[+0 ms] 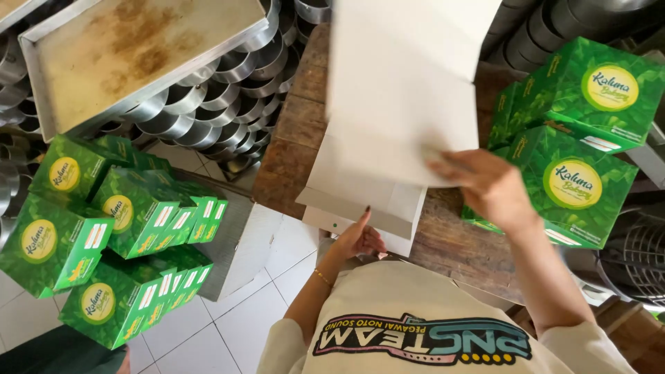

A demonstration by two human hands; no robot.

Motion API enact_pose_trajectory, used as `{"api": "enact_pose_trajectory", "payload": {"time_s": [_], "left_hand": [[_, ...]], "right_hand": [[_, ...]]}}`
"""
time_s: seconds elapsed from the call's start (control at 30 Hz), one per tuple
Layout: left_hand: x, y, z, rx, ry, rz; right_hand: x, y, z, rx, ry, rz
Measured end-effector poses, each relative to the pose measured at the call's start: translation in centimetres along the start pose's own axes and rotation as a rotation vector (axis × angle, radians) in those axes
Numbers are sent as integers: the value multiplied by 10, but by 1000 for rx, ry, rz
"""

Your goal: The person folds flat printed cardboard boxes into open bakery boxes at a wooden table. They take each flat box, fold in the side flaps and end walls, press the corners to lock the shape, and set the finished open box on the table beside stacks of folded green printed boxes.

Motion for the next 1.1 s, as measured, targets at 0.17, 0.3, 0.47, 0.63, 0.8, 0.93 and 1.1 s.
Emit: {"api": "enact_pose_trajectory", "payload": {"time_s": [0.17, 0.3, 0.47, 0.63, 0.8, 0.93, 1.1], "left_hand": [[42, 58, -68, 337, 111, 198], [48, 89, -104, 550, 409, 54], [-36, 43, -29, 973, -464, -297], [-42, 12, -7, 717, -445, -558], [-78, -8, 1, 411, -129, -566], [-83, 26, -60, 344, -400, -523], [-90, 85, -111, 281, -226, -425]], "right_hand": [[83, 45, -17, -40, 41, 261], [168, 99, -36, -16, 164, 574], [229, 158, -19, -34, 117, 593], [258, 175, 1, 87, -233, 510], [263, 160, 5, 103, -277, 641], [263, 153, -39, 206, -251, 696], [301, 213, -169, 787, -56, 528]]}}
Point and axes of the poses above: each hand's wrist, its own y-axis away from the middle knuckle, its own x-axis out of the palm, z = x × y, the point moved 7 cm from there along -y, towards the middle knuckle, and after that the axes turned 1 degree about z, right-handed, at the moved point
